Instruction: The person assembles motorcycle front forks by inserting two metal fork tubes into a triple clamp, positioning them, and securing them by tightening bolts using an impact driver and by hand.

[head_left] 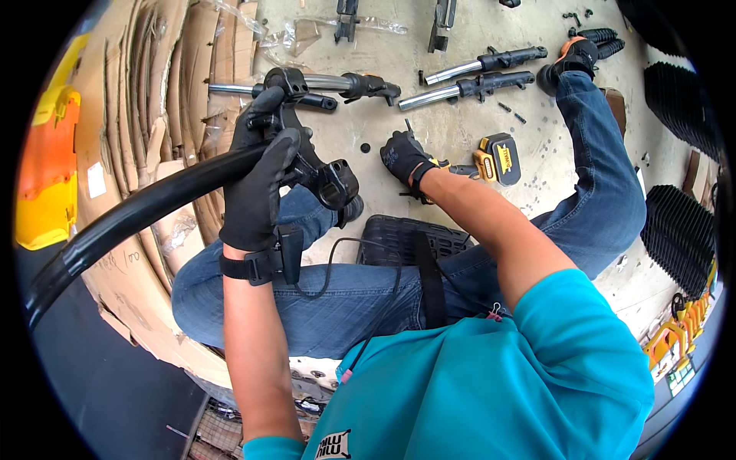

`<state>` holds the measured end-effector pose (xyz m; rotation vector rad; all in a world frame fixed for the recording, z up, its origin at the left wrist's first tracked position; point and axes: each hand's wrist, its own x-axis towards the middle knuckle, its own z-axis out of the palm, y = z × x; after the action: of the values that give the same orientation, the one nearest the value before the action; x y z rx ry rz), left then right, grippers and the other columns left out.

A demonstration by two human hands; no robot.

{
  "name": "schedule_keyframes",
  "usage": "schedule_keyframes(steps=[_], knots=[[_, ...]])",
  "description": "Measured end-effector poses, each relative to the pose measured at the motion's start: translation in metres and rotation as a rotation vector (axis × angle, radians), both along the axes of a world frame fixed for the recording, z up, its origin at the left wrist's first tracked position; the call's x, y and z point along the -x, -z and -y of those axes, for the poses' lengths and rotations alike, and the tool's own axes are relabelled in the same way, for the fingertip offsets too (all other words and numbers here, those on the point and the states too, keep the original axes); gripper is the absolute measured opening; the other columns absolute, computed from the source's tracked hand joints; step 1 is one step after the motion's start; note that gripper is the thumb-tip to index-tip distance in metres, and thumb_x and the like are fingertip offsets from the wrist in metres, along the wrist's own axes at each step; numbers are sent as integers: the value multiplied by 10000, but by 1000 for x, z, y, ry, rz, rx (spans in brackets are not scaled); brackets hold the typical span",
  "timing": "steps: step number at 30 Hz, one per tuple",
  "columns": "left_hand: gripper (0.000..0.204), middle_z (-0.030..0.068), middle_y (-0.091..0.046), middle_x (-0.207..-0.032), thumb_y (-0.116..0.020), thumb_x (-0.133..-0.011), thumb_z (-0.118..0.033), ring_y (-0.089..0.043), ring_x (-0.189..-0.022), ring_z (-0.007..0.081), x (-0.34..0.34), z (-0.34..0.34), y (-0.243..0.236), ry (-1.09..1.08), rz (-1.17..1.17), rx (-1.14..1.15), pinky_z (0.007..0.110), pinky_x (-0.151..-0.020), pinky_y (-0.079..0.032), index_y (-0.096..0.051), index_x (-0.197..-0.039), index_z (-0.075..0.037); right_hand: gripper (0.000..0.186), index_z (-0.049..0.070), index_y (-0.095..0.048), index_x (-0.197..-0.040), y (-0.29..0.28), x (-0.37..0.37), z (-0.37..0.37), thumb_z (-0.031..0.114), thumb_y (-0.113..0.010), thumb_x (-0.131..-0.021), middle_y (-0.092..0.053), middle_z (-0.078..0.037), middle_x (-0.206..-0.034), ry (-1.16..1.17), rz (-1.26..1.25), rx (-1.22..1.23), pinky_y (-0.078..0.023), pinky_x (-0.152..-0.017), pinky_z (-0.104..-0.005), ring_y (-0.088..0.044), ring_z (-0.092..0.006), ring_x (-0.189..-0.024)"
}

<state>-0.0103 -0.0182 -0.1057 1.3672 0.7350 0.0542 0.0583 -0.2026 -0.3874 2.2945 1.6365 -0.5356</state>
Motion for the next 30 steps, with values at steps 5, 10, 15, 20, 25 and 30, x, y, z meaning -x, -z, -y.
schedule_keyframes(steps=[5, 10, 15, 20, 25, 30], knots=[[401, 140, -656, -1164, -553, -978, -82, -648, -1060, 182, -2, -2, 4, -37, 22, 71, 297, -911, -523, -482, -1368, -22, 161, 121, -734, -892, -1, -7, 1, 150, -579, -860, -724, -95, -866, 205, -142, -129, -524, -675, -393, -676, -272, -842], [425, 131, -643, -1177, -559, -972, -56, -647, -1062, 188, 3, -4, 6, -47, 20, 66, 294, -922, -522, -465, -1384, -17, 189, 55, -718, -970, -59, -70, 0, 141, -607, -842, -721, -155, -923, 475, -621, -324, -554, -738, -405, -692, -294, -827], [462, 110, -636, -1166, -568, -961, -46, -645, -1064, 179, 0, -4, 6, -22, 61, 66, 304, -898, -537, -451, -1408, -56, 254, 2, -668, -1157, -173, -130, -2, 146, -619, -953, -692, -43, -938, 881, -1594, -833, -545, -752, -274, -663, -123, -812], [504, 13, -579, -1103, -605, -910, -16, -583, -958, 77, -12, 3, 0, -29, 124, 82, 221, -867, -500, -487, -1396, -77, 250, -6, -675, -1126, -215, -107, -36, 152, -643, -935, -679, -22, -868, 770, -1637, -1126, -523, -720, -245, -624, -85, -776], [508, 36, -568, -1161, -589, -922, -20, -585, -989, 102, -8, 1, 2, -17, 131, 69, 242, -865, -510, -466, -1411, -76, 227, 19, -692, -1099, -212, -94, -48, 128, -651, -905, -705, -35, -881, 792, -1371, -1194, -514, -713, -251, -624, -79, -765], [509, 33, -593, -1109, -611, -912, -27, -607, -963, 100, -6, 1, 0, -56, 92, 114, 244, -860, -513, -477, -1400, -79, 250, 9, -683, -1125, -224, -87, -48, 108, -641, -899, -706, -52, -969, 746, -1181, -1168, -512, -772, -264, -623, -95, -839]])
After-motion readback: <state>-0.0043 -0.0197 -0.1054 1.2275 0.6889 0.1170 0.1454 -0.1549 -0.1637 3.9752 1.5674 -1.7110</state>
